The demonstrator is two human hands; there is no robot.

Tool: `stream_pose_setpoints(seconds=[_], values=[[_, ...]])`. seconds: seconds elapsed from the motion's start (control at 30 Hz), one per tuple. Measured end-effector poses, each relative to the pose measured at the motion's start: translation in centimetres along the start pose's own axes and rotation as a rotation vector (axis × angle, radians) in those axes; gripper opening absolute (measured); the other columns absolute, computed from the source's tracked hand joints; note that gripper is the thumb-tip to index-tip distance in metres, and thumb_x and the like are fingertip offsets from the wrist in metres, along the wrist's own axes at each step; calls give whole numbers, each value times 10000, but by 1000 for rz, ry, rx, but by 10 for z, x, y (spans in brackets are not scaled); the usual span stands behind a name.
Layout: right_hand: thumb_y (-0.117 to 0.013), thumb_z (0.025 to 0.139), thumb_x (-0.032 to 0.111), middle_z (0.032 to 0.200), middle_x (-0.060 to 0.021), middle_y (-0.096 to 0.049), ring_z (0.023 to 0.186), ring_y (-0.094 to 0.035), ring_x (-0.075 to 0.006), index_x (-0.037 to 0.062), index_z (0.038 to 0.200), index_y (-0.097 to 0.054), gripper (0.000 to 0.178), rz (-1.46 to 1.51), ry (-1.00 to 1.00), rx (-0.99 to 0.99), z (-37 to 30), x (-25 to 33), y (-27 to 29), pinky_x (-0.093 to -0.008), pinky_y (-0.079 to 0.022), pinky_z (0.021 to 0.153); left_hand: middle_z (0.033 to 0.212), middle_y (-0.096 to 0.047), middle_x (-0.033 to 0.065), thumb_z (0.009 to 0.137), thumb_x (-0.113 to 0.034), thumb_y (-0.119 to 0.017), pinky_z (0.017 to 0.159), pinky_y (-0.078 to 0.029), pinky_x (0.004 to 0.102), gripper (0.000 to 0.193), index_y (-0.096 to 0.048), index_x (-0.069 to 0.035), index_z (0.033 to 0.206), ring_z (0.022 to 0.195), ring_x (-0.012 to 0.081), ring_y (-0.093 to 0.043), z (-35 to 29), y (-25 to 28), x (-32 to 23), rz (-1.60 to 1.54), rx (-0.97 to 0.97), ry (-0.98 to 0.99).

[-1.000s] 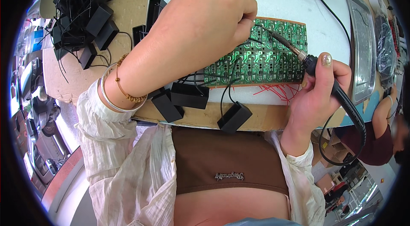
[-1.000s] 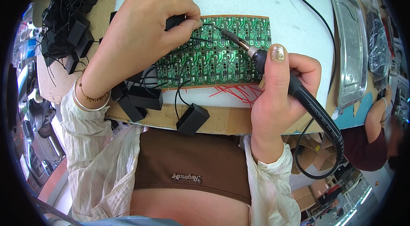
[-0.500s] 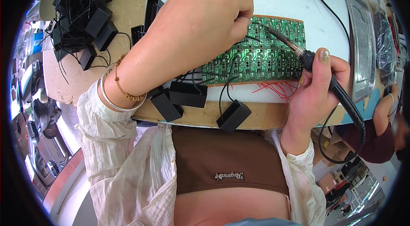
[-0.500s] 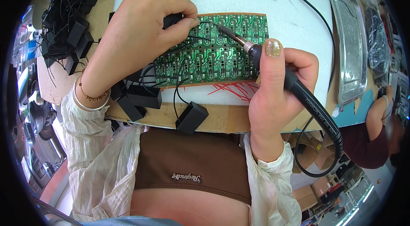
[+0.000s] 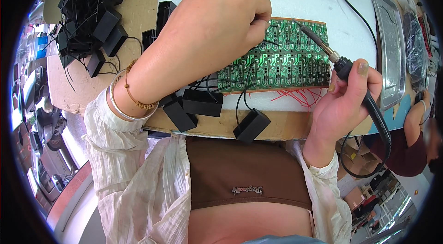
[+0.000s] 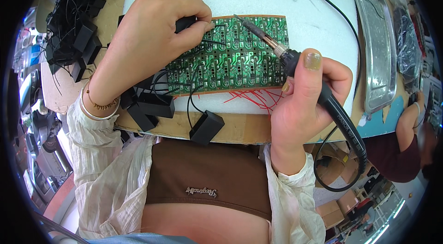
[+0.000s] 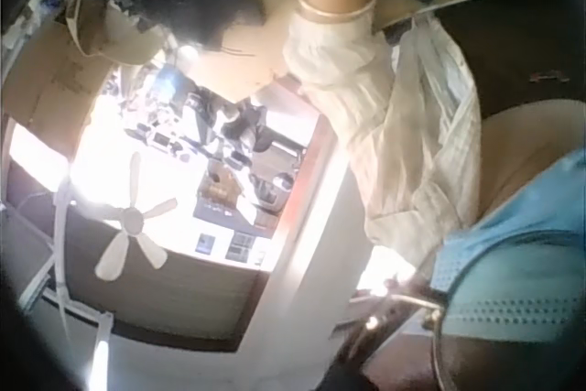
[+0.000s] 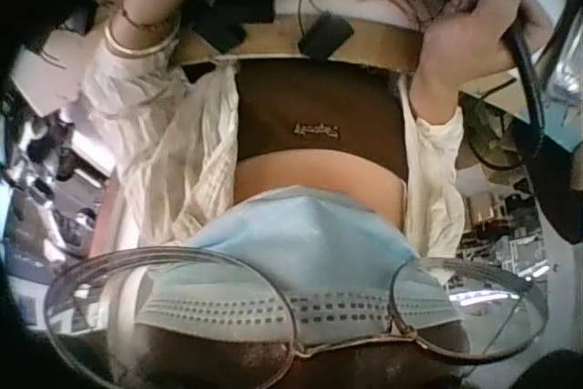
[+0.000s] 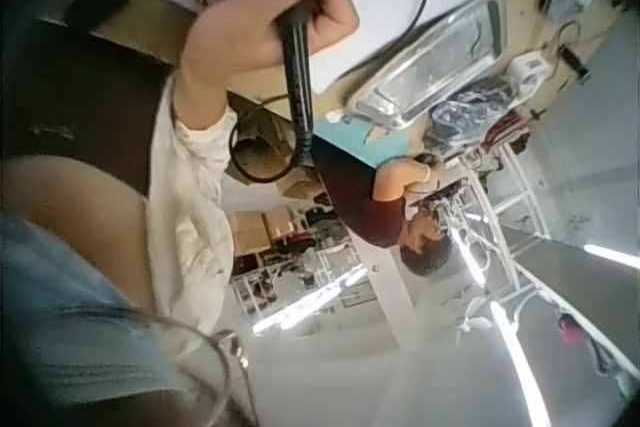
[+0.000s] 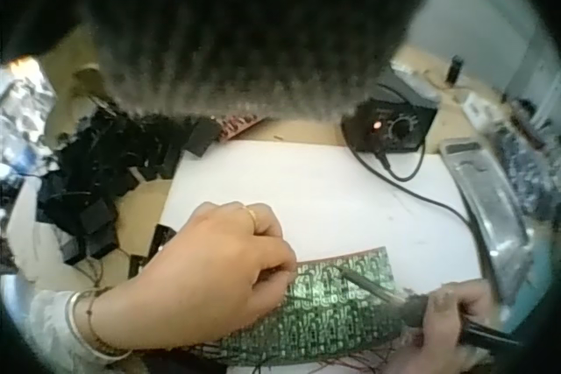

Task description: Soldering wires and components onto a green circuit board at a factory workbench.

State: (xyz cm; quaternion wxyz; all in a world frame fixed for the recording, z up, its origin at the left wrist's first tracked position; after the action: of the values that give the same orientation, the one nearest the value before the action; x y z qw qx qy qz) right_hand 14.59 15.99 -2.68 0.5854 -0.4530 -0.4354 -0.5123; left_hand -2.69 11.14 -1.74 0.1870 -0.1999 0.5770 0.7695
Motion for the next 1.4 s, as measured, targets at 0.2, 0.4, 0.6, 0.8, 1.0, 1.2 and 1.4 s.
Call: stream_pose_setpoints(seconds=[0.2, 0.4, 0.6, 0.8, 1.0, 1.2, 1.4], values=[[-546, 799, 157, 576, -29, -430, 451, -333, -54, 35, 777, -401, 190, 28, 27, 0, -1, -1, 6, -182, -271, 426, 710, -545, 74, 665, -76, -572, 570, -403, 318, 62, -576, -15, 676, 589, 242, -508, -5, -3, 4, 92, -25, -48], [-549, 794, 155, 589, -33, -428, 454, -327, -57, 39, 773, -403, 188, 62, 65, -19, 1, 1, 11, -184, -272, 426, 726, -546, 75, 668, -98, -573, 652, -384, 335, 75, -569, -23, 671, 670, 239, -511, -1, -6, 0, 117, 0, -23], [-544, 794, 154, 597, -26, -428, 464, -332, -55, 36, 772, -409, 180, 84, 53, 14, 1, 1, 10, -178, -276, 440, 743, -545, 96, 717, -155, -549, 633, -393, 332, 138, -575, -23, 746, 675, 263, -510, -4, 5, -5, 201, -64, -59], [-499, 808, 128, 631, -4, -418, 521, -354, -58, 41, 757, -442, 116, 57, 44, -171, 3, -5, 25, -178, -279, 465, 687, -572, 92, 791, -176, -521, 594, -433, 266, 176, -585, -23, 849, 604, 184, -548, -38, 90, -9, 117, -343, 146], [-468, 824, 137, 587, -23, -337, 465, -276, -74, 40, 722, -380, 166, 171, 96, -82, 1, -3, 35, -195, -273, 476, 762, -566, 55, 768, -26, -530, 585, -424, 230, 126, -576, -41, 885, 670, 136, -537, -111, 111, 24, 294, -486, 249], [-445, 832, 118, 589, -36, -337, 460, -263, -75, 43, 749, -360, 140, 143, 62, -140, 0, -3, 32, -204, -288, 493, 940, -524, 22, 675, 7, -545, 777, -401, 297, 194, -585, -84, 842, 924, 189, -489, -136, 84, 33, 732, -98, 204], [-448, 827, 109, 616, -42, -359, 465, -268, -71, 39, 758, -369, 126, 133, 69, -142, 0, -1, 29, -199, -307, 499, 1041, -509, 0, 618, -30, -552, 851, -359, 327, 155, -604, -108, 741, 1022, 221, -423, -141, 78, 35, 692, 66, 160]])
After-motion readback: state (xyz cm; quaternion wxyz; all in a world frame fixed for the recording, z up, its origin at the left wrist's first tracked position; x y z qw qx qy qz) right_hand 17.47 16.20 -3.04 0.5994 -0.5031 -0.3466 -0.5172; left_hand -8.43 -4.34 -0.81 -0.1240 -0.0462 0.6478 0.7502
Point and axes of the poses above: each hand's wrist, its own z-axis towards the middle knuckle, its own y-axis out of the back of the hand, x = y × z, the point moved 1 cm from there along z, towards the middle knuckle
